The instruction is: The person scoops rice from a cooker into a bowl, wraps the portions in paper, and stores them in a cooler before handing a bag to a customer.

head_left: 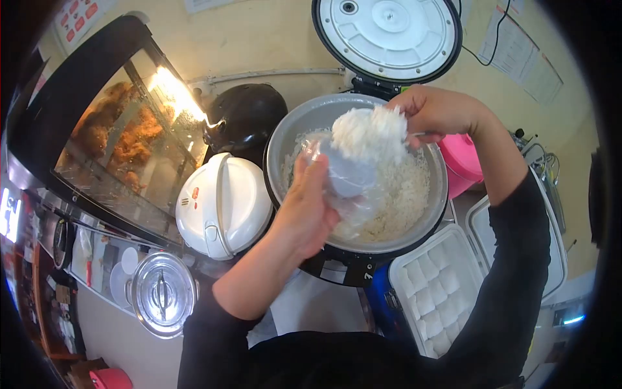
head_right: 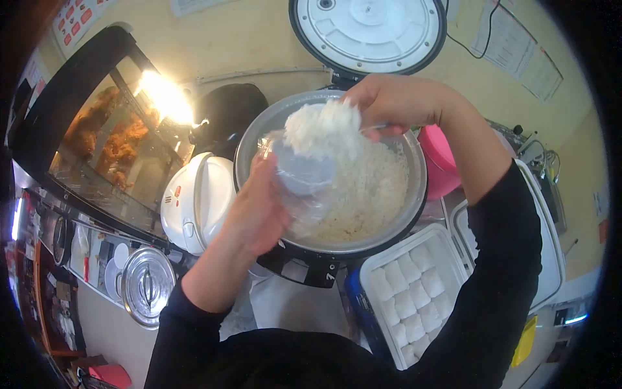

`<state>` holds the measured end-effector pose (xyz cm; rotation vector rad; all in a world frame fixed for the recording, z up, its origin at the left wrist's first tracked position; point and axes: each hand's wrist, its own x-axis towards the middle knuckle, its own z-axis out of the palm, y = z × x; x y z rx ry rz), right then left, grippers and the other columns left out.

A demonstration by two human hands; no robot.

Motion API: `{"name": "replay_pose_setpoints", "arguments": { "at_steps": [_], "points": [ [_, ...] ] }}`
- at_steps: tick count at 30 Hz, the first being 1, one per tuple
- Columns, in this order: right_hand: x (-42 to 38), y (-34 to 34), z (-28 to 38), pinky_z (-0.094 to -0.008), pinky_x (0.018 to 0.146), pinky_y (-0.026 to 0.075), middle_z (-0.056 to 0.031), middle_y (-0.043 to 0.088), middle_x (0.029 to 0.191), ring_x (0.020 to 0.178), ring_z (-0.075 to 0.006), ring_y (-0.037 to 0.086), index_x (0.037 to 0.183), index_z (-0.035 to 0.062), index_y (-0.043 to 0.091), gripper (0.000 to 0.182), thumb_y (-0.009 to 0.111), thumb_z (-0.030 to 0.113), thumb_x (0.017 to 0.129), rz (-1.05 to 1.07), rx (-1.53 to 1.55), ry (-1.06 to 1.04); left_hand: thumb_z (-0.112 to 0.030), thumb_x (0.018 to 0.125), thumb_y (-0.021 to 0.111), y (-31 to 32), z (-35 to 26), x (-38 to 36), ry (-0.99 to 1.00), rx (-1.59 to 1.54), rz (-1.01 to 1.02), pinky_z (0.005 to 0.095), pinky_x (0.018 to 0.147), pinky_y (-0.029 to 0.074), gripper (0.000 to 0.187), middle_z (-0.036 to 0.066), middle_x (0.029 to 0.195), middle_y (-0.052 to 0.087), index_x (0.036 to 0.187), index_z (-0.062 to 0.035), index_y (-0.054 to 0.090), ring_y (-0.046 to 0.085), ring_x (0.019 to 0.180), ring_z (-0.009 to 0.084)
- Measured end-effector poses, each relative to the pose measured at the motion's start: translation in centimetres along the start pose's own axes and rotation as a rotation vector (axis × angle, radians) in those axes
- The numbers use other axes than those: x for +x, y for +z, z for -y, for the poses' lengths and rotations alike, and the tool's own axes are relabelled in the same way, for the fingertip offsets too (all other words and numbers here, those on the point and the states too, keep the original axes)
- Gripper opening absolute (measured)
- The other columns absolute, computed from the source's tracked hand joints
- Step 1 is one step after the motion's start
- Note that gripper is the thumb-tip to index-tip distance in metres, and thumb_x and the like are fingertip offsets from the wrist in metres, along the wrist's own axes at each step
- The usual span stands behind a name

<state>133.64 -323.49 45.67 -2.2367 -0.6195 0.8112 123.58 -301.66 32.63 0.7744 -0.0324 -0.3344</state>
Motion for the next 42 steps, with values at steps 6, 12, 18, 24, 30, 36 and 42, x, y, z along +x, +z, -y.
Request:
{"name": "replay_pose_setpoints", "arguments": {
  "at_steps": [6,12,18,24,30,36,42],
  "points": [
    [1.3,3.0,2.8,-0.0313,0.056,0.049,-0.0090,0.068,0.078,0.061,-0.0159,0.061,0.127,0.0068,0.061,0.054,0.051,0.004,0.074,-0.326,-0.417,-0.109,-0.041,0.103,0.032,-1.0,-0.8,-0.1,0.038,-0.137,0.009,0.0449,0.102,0.047,0.050,0.013,0.137,0.047,0.141,-0.0078,0.032,0.051,0.124,0.0264],
    [11.5,7.6,-8.6,-0.0396,0.078,0.054,-0.0175,0.069,0.100,0.095,-0.0290,0.067,0.116,0.0087,0.067,0.038,0.050,0.003,0.082,-0.101,-0.990,0.208,-0.052,0.102,0.023,-4.3,-3.6,-3.4,0.244,-0.306,0.045,0.0472,0.100,0.047,0.063,0.016,0.131,0.054,0.138,-0.0033,0.040,0.055,0.118,0.0307],
    [16.0,11.1,-10.9,-0.0452,0.079,0.052,-0.0155,0.067,0.105,0.096,-0.0339,0.065,0.120,0.0112,0.064,0.044,0.051,0.003,0.079,0.252,-1.008,0.168,-0.056,0.101,0.026,-6.5,-5.2,-5.8,0.342,-0.243,-0.113,0.0497,0.094,0.051,0.066,0.016,0.130,0.055,0.139,-0.0039,0.040,0.058,0.114,0.0324],
    [15.9,13.0,-15.2,-0.0385,0.073,0.050,-0.0137,0.070,0.097,0.085,-0.0278,0.065,0.128,0.0137,0.061,0.045,0.055,0.007,0.084,0.705,-0.772,0.132,-0.051,0.102,0.027,-7.5,-5.5,-6.8,0.409,-0.286,-0.025,0.0457,0.094,0.053,0.064,0.020,0.131,0.054,0.139,0.0005,0.036,0.060,0.114,0.0322],
    [13.7,10.8,-13.5,-0.0274,0.065,0.047,-0.0020,0.063,0.080,0.071,-0.0108,0.055,0.133,0.0163,0.057,0.045,0.057,0.005,0.089,0.754,-0.477,0.326,-0.060,0.099,0.025,-7.4,-5.3,-6.6,0.369,-0.168,-0.155,0.0447,0.094,0.050,0.071,0.014,0.124,0.060,0.136,-0.0017,0.045,0.060,0.112,0.0280],
    [10.0,9.0,-12.6,-0.0229,0.057,0.045,0.0026,0.061,0.079,0.068,-0.0064,0.054,0.129,0.0150,0.061,0.039,0.058,0.006,0.091,0.637,-0.201,0.456,-0.056,0.100,0.023,-5.4,-4.7,-5.5,0.292,-0.303,0.005,0.0502,0.095,0.049,0.067,0.015,0.130,0.055,0.140,-0.0031,0.039,0.057,0.115,0.0322],
    [3.5,3.2,-10.2,-0.0193,0.048,0.037,0.0023,0.060,0.079,0.059,-0.0043,0.049,0.124,0.0077,0.063,0.041,0.056,-0.002,0.085,0.366,0.067,0.295,-0.041,0.103,0.027,-2.9,-3.9,-4.4,0.316,0.184,0.002,0.0503,0.101,0.046,0.053,0.016,0.134,0.052,0.138,-0.0022,0.038,0.054,0.120,0.0315]
  ]
}}
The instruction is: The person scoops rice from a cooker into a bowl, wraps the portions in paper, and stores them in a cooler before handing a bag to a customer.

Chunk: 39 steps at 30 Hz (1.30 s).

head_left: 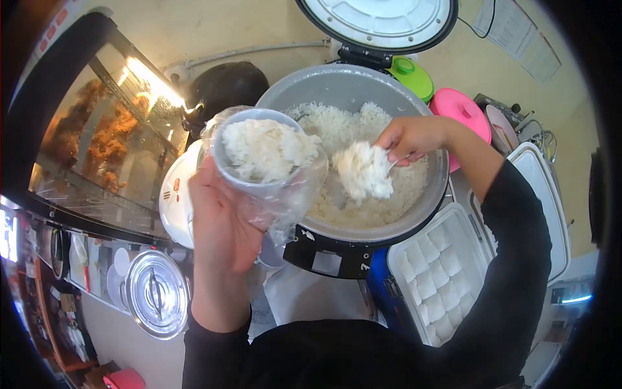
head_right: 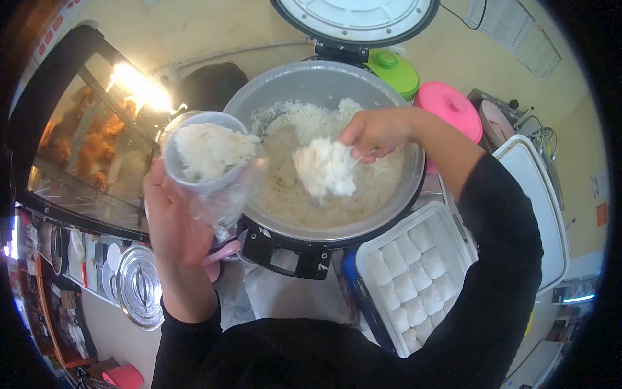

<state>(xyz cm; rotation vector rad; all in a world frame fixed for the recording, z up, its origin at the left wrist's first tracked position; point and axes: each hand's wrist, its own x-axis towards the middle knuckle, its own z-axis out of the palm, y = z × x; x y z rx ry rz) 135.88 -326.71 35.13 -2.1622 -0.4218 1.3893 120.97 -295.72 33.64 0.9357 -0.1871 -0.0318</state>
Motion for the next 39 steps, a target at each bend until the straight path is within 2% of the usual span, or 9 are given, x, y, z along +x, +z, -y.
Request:
{"name": "replay_pose_setpoints", "arguments": {
  "at_steps": [2,6,9,12,24,28,32,34,39],
  "points": [
    [-4.4,-0.1,1.2,-0.0194,0.048,0.037,0.0010,0.060,0.080,0.058,-0.0044,0.048,0.128,0.0069,0.059,0.048,0.054,-0.004,0.082,-0.155,0.120,-0.145,-0.036,0.104,0.032,0.4,0.9,0.5,-0.101,-0.316,0.085,0.0472,0.103,0.046,0.049,0.017,0.134,0.051,0.138,-0.0013,0.037,0.055,0.119,0.0298],
    [-8.7,4.5,4.5,-0.0228,0.053,0.042,-0.0030,0.060,0.085,0.062,-0.0078,0.050,0.137,0.0073,0.051,0.062,0.047,-0.010,0.078,-0.712,0.121,-0.335,-0.037,0.104,0.031,3.5,3.0,1.5,-0.220,-0.188,-0.009,0.0474,0.104,0.044,0.050,0.015,0.136,0.049,0.139,-0.0019,0.036,0.054,0.120,0.0289],
    [-6.9,9.4,4.2,-0.0363,0.062,0.049,-0.0151,0.060,0.097,0.072,-0.0260,0.060,0.142,0.0087,0.044,0.067,0.050,-0.006,0.077,-1.034,-0.485,-0.521,-0.038,0.105,0.029,5.6,4.8,1.8,-0.229,-0.230,-0.019,0.0476,0.103,0.045,0.050,0.014,0.137,0.049,0.140,-0.0031,0.036,0.053,0.121,0.0282],
    [-6.5,13.9,4.7,-0.0423,0.071,0.050,-0.0190,0.054,0.098,0.081,-0.0352,0.060,0.146,0.0097,0.036,0.076,0.054,-0.008,0.074,-1.076,-0.675,-0.368,-0.039,0.105,0.028,6.7,5.1,1.4,-0.219,-0.253,-0.026,0.0478,0.102,0.045,0.047,0.013,0.136,0.048,0.139,-0.0072,0.035,0.051,0.123,0.0274],
    [-5.7,14.7,4.3,-0.0422,0.067,0.050,-0.0163,0.055,0.090,0.074,-0.0350,0.060,0.147,0.0106,0.036,0.076,0.054,-0.005,0.075,-1.032,-0.694,-0.457,-0.026,0.104,0.032,6.3,4.8,1.3,-0.083,0.014,0.028,0.0484,0.098,0.048,0.039,0.012,0.137,0.042,0.141,-0.0134,0.027,0.048,0.124,0.0274],
    [-5.3,12.2,3.4,-0.0371,0.069,0.050,-0.0114,0.061,0.083,0.075,-0.0251,0.063,0.146,0.0117,0.037,0.067,0.047,-0.003,0.082,-1.147,-0.195,-0.474,-0.028,0.104,0.033,5.4,3.9,1.5,-0.015,0.037,0.025,0.0491,0.097,0.048,0.042,0.013,0.137,0.042,0.142,-0.0136,0.025,0.048,0.124,0.0280],
    [-5.1,12.5,3.9,-0.0329,0.077,0.049,-0.0090,0.067,0.089,0.084,-0.0174,0.064,0.138,0.0109,0.050,0.050,0.040,0.000,0.090,-0.885,0.310,-0.474,-0.031,0.103,0.035,5.0,4.2,1.4,0.035,0.000,0.015,0.0487,0.099,0.047,0.044,0.013,0.136,0.043,0.143,-0.0143,0.025,0.049,0.124,0.0284],
    [-4.2,13.9,4.7,-0.0315,0.082,0.048,-0.0115,0.069,0.097,0.090,-0.0170,0.064,0.133,0.0106,0.056,0.046,0.037,0.001,0.092,-0.822,0.372,-0.533,-0.032,0.103,0.036,4.7,5.2,1.5,0.056,-0.071,0.022,0.0477,0.101,0.045,0.045,0.013,0.135,0.044,0.143,-0.0147,0.024,0.048,0.125,0.0283],
    [-2.5,15.3,5.7,-0.0286,0.092,0.045,-0.0197,0.067,0.113,0.098,-0.0206,0.064,0.126,0.0095,0.062,0.045,0.037,-0.001,0.090,-1.004,0.181,-0.736,-0.033,0.103,0.036,5.5,4.7,1.0,0.097,-0.011,0.042,0.0455,0.104,0.041,0.045,0.012,0.135,0.044,0.143,-0.0144,0.026,0.047,0.126,0.0272]
  ]
}}
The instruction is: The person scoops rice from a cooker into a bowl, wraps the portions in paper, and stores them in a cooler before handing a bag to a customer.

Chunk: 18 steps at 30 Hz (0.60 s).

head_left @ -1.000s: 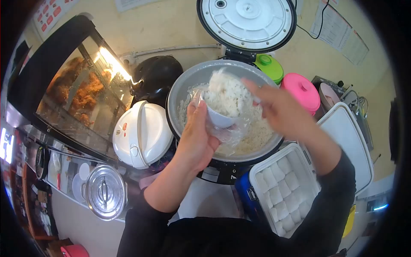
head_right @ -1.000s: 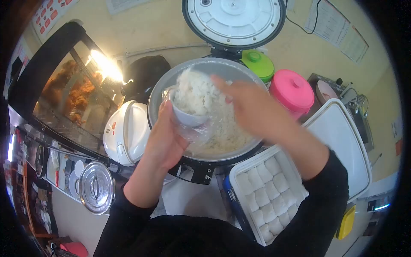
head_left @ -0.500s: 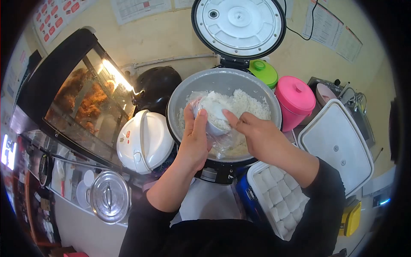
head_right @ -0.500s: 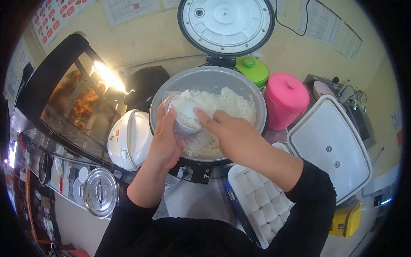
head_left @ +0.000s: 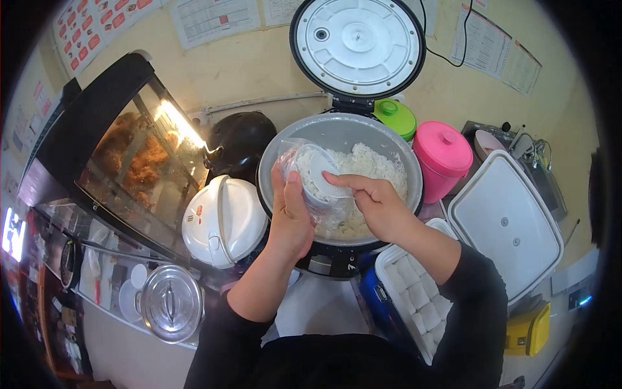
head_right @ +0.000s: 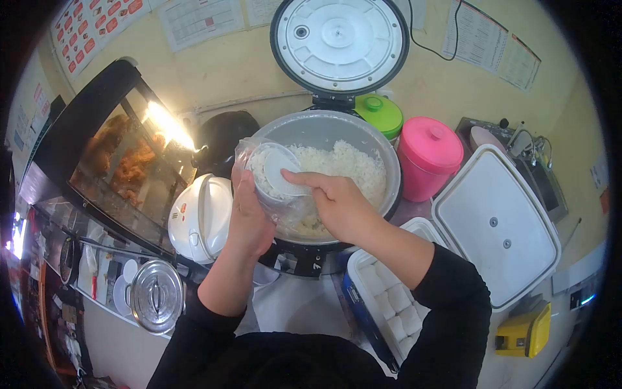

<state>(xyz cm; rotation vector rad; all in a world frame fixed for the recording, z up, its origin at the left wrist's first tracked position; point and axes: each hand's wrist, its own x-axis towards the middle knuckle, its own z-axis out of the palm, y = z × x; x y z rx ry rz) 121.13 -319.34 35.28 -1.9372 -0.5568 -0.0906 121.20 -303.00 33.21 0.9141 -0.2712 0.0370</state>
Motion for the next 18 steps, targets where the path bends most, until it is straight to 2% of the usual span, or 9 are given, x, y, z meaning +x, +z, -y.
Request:
{"name": "replay_pose_setpoints", "arguments": {
  "at_steps": [2,4,6,8,9,12,15,17,18],
  "points": [
    [0.4,-1.0,1.4,-0.0229,0.071,0.042,-0.0078,0.061,0.087,0.074,-0.0102,0.052,0.125,0.0097,0.064,0.046,0.038,-0.002,0.089,0.101,-0.022,0.124,-0.033,0.103,0.035,-0.4,-0.2,-0.2,-0.013,0.075,-0.008,0.0452,0.104,0.040,0.045,0.011,0.135,0.044,0.142,-0.0141,0.027,0.046,0.126,0.0268],
    [0.7,-2.2,2.1,-0.0217,0.067,0.042,-0.0036,0.060,0.080,0.070,-0.0072,0.050,0.123,0.0097,0.065,0.044,0.041,-0.001,0.088,0.137,0.031,0.251,-0.034,0.103,0.036,-1.3,-0.3,-1.2,0.042,0.146,-0.020,0.0448,0.104,0.041,0.045,0.011,0.134,0.045,0.142,-0.0135,0.028,0.047,0.125,0.0268],
    [0.4,-4.0,1.8,-0.0251,0.080,0.045,-0.0071,0.066,0.093,0.085,-0.0116,0.058,0.120,0.0096,0.067,0.039,0.045,-0.001,0.089,0.108,0.156,0.380,-0.036,0.102,0.037,-1.9,-1.3,-2.8,0.075,0.135,-0.056,0.0447,0.104,0.041,0.047,0.011,0.135,0.045,0.142,-0.0132,0.028,0.047,0.125,0.0270],
    [-0.1,-5.5,-0.3,-0.0296,0.085,0.045,-0.0116,0.066,0.101,0.096,-0.0206,0.060,0.110,0.0111,0.071,0.029,0.051,0.007,0.088,0.007,-0.187,0.064,-0.038,0.101,0.039,-2.4,-2.6,-5.2,0.062,0.045,-0.125,0.0449,0.104,0.041,0.049,0.011,0.136,0.045,0.143,-0.0130,0.028,0.047,0.125,0.0275],
    [-0.9,-5.3,-1.1,-0.0318,0.087,0.046,-0.0138,0.067,0.105,0.102,-0.0251,0.060,0.104,0.0119,0.073,0.025,0.054,0.010,0.088,-0.037,-0.351,-0.086,-0.036,0.101,0.040,-3.0,-2.9,-6.5,0.016,-0.024,-0.097,0.0442,0.105,0.040,0.051,0.010,0.137,0.044,0.144,-0.0131,0.026,0.046,0.127,0.0271],
    [-5.3,-3.3,2.6,-0.0360,0.086,0.044,-0.0082,0.066,0.099,0.099,-0.0273,0.057,0.091,0.0104,0.072,0.012,0.065,0.009,0.081,-0.322,-0.741,-0.220,-0.032,0.099,0.044,-4.9,-3.7,-10.4,-0.106,-0.143,-0.051,0.0442,0.107,0.039,0.058,0.009,0.139,0.042,0.148,-0.0140,0.019,0.043,0.130,0.0278],
    [-11.7,-0.7,9.2,-0.0386,0.083,0.044,-0.0049,0.065,0.097,0.094,-0.0293,0.057,0.082,0.0086,0.068,0.010,0.070,0.003,0.074,-0.085,-0.572,-0.088,-0.034,0.099,0.046,-6.4,-3.4,-14.4,-0.214,-0.125,-0.084,0.0459,0.107,0.038,0.059,0.010,0.140,0.042,0.148,-0.0142,0.020,0.043,0.130,0.0279],
    [-16.3,1.1,10.2,-0.0376,0.082,0.045,-0.0061,0.065,0.100,0.093,-0.0295,0.058,0.081,0.0081,0.066,0.014,0.070,-0.003,0.072,0.136,-0.480,-0.030,-0.027,0.098,0.051,-8.6,-1.4,-17.0,-0.379,-0.078,-0.131,0.0440,0.105,0.040,0.056,0.010,0.136,0.044,0.145,-0.0132,0.025,0.046,0.126,0.0255],
    [-18.2,2.1,9.9,-0.0373,0.082,0.045,-0.0064,0.065,0.100,0.092,-0.0297,0.058,0.082,0.0080,0.067,0.015,0.069,-0.003,0.073,0.149,-0.411,0.016,-0.024,0.097,0.053,-9.5,-0.2,-17.8,-0.460,-0.040,-0.146,0.0427,0.104,0.040,0.056,0.010,0.135,0.045,0.145,-0.0129,0.026,0.047,0.124,0.0247]
  ]
}}
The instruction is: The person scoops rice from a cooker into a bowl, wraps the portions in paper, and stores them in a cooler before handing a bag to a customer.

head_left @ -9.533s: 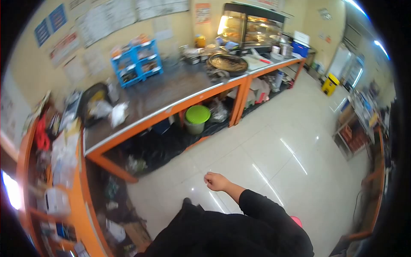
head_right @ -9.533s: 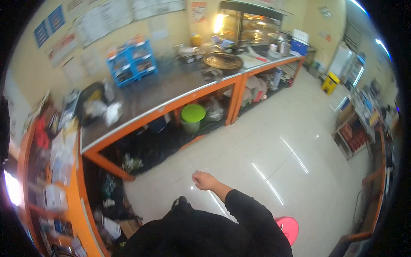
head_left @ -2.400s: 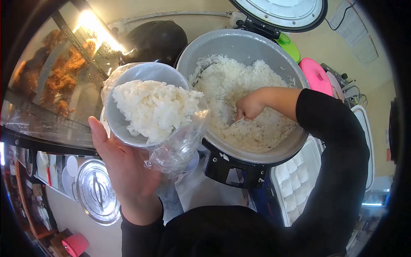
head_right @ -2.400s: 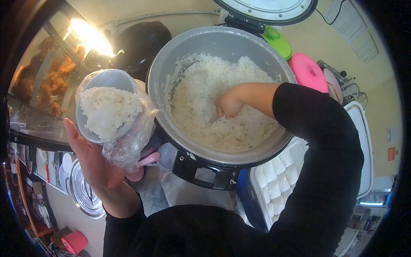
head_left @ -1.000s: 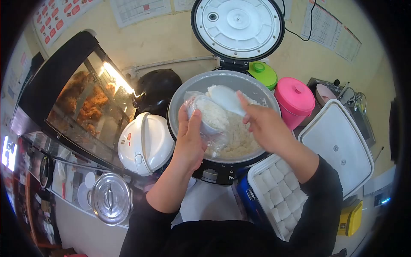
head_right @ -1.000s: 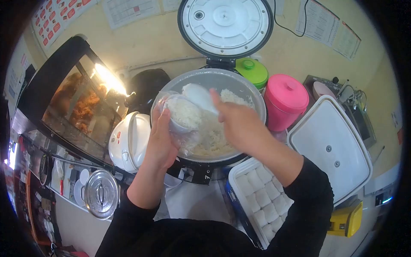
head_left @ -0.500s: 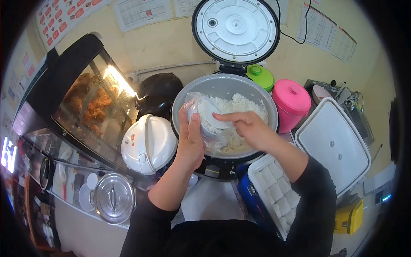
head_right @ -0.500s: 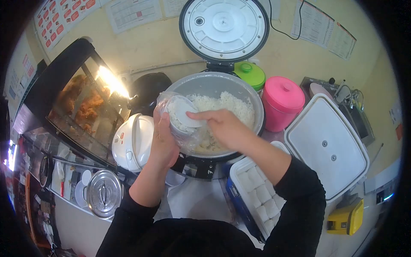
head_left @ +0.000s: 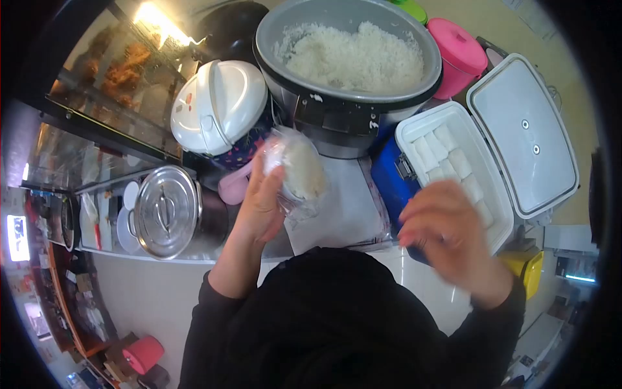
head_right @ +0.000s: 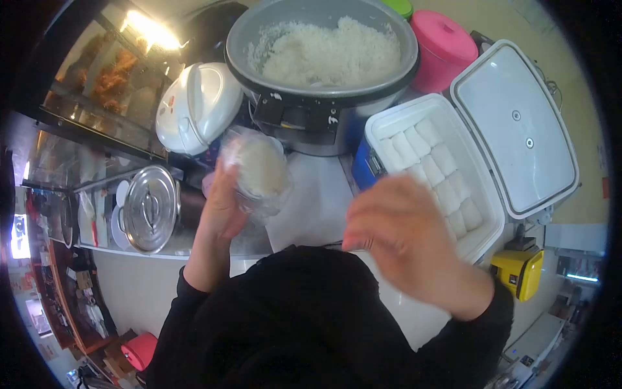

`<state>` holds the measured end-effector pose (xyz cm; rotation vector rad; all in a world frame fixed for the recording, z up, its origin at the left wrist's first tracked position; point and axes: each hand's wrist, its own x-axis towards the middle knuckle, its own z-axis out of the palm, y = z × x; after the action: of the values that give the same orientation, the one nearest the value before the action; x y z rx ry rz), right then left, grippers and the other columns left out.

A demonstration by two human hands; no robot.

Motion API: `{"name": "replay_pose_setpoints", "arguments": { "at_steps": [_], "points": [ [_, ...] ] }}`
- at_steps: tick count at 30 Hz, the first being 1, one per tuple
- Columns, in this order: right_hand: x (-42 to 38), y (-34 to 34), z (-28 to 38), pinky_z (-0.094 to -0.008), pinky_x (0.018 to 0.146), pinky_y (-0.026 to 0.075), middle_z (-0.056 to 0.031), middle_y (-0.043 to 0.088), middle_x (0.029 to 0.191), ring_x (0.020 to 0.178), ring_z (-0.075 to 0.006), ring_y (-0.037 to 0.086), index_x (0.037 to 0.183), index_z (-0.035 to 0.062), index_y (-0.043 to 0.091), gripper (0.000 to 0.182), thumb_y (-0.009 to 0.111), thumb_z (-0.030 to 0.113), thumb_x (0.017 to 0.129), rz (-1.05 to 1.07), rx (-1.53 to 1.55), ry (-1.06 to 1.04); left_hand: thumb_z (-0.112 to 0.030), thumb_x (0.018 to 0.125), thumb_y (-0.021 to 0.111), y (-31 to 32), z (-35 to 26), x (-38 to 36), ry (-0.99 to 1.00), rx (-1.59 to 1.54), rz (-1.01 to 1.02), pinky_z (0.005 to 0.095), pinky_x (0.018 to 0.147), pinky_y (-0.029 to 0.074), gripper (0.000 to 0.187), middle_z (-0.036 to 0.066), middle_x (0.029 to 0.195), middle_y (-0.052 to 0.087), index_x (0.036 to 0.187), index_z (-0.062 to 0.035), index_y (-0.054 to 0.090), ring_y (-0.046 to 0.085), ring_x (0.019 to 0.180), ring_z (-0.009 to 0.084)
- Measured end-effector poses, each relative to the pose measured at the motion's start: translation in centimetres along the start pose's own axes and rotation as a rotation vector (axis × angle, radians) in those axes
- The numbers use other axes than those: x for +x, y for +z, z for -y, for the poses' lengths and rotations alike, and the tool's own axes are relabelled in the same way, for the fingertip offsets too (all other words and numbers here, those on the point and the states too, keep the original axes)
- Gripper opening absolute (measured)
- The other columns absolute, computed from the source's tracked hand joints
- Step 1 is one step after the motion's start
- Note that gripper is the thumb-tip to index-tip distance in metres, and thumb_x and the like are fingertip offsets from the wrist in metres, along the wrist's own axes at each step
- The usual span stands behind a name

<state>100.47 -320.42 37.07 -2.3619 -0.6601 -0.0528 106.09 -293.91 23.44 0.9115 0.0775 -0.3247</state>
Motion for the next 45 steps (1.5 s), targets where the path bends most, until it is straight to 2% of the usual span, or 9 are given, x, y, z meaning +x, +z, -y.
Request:
{"name": "replay_pose_setpoints", "arguments": {
  "at_steps": [3,8,12,24,30,32,37,43,45],
  "points": [
    [-4.3,5.8,-1.7,-0.0368,0.082,0.047,-0.0070,0.066,0.099,0.093,-0.0300,0.059,0.088,0.0074,0.069,0.017,0.066,-0.003,0.076,0.009,0.155,0.132,-0.016,0.091,0.065,-3.7,6.3,0.9,-0.105,0.192,-0.062,0.0370,0.093,0.046,0.056,0.008,0.125,0.051,0.139,-0.0114,0.036,0.052,0.113,0.0182],
    [-8.4,14.8,-7.1,-0.0382,0.084,0.048,-0.0070,0.066,0.103,0.096,-0.0292,0.060,0.101,0.0078,0.070,0.025,0.059,-0.002,0.080,-0.073,0.213,0.315,-0.014,0.071,0.078,-4.8,13.3,2.4,0.319,1.487,0.147,0.0475,0.094,0.045,0.062,0.013,0.133,0.045,0.127,-0.0215,0.054,0.046,0.117,0.0391],
    [-10.8,20.2,-11.2,-0.0366,0.087,0.046,-0.0050,0.066,0.107,0.099,-0.0244,0.060,0.102,0.0120,0.071,0.026,0.060,0.000,0.083,0.103,0.067,0.356,-0.017,0.063,0.080,-4.9,15.7,2.4,0.397,1.902,0.408,0.0532,0.092,0.045,0.066,0.011,0.137,0.039,0.125,-0.0243,0.056,0.041,0.119,0.0437],
    [-11.1,23.5,-12.9,-0.0404,0.086,0.038,0.0042,0.063,0.113,0.106,-0.0190,0.054,0.102,0.0179,0.071,0.026,0.072,0.027,0.077,0.223,-0.289,0.050,-0.015,0.060,0.081,-4.8,14.4,0.2,0.513,1.797,0.307,0.0516,0.092,0.045,0.067,0.010,0.135,0.041,0.121,-0.0259,0.057,0.043,0.116,0.0435],
    [-11.1,24.5,-13.7,-0.0415,0.085,0.038,0.0044,0.062,0.116,0.106,-0.0188,0.054,0.103,0.0173,0.069,0.029,0.073,0.028,0.077,0.220,-0.257,0.020,-0.014,0.071,0.075,-6.5,11.5,0.5,0.507,1.278,0.119,0.0413,0.096,0.044,0.063,0.018,0.129,0.046,0.128,-0.0121,0.050,0.048,0.114,0.0394],
    [-10.7,23.8,-13.6,-0.0408,0.084,0.038,0.0052,0.062,0.116,0.105,-0.0177,0.054,0.103,0.0164,0.069,0.028,0.073,0.026,0.077,0.153,-0.257,-0.082,-0.017,0.081,0.069,-9.0,9.7,-0.3,0.180,1.003,-0.043,0.0398,0.097,0.042,0.060,0.024,0.132,0.044,0.133,-0.0043,0.042,0.048,0.118,0.0388],
    [-10.3,24.2,-14.2,-0.0395,0.082,0.038,0.0068,0.063,0.116,0.101,-0.0157,0.056,0.100,0.0163,0.068,0.026,0.073,0.021,0.075,0.132,-0.282,-0.185,-0.016,0.085,0.065,-15.0,6.0,-2.5,-0.058,1.089,-0.307,0.0420,0.105,0.035,0.063,0.028,0.139,0.039,0.139,-0.0026,0.033,0.041,0.128,0.0424],
    [-9.3,24.1,-14.3,-0.0372,0.081,0.040,0.0054,0.069,0.101,0.095,-0.0162,0.059,0.087,0.0160,0.071,0.014,0.073,0.019,0.073,0.114,-0.155,-0.085,-0.016,0.082,0.069,-9.7,5.7,-3.8,0.775,1.803,-0.461,0.0438,0.101,0.041,0.062,0.027,0.128,0.050,0.134,-0.0004,0.040,0.048,0.121,0.0400],
    [-8.5,23.3,-13.9,-0.0366,0.082,0.041,0.0043,0.070,0.097,0.096,-0.0173,0.060,0.082,0.0153,0.071,0.010,0.073,0.018,0.073,0.145,-0.077,0.030,-0.019,0.080,0.071,-8.6,7.2,-4.2,0.593,1.588,-0.081,0.0455,0.099,0.042,0.055,0.021,0.122,0.057,0.128,-0.0025,0.049,0.055,0.113,0.0374]
  ]
}}
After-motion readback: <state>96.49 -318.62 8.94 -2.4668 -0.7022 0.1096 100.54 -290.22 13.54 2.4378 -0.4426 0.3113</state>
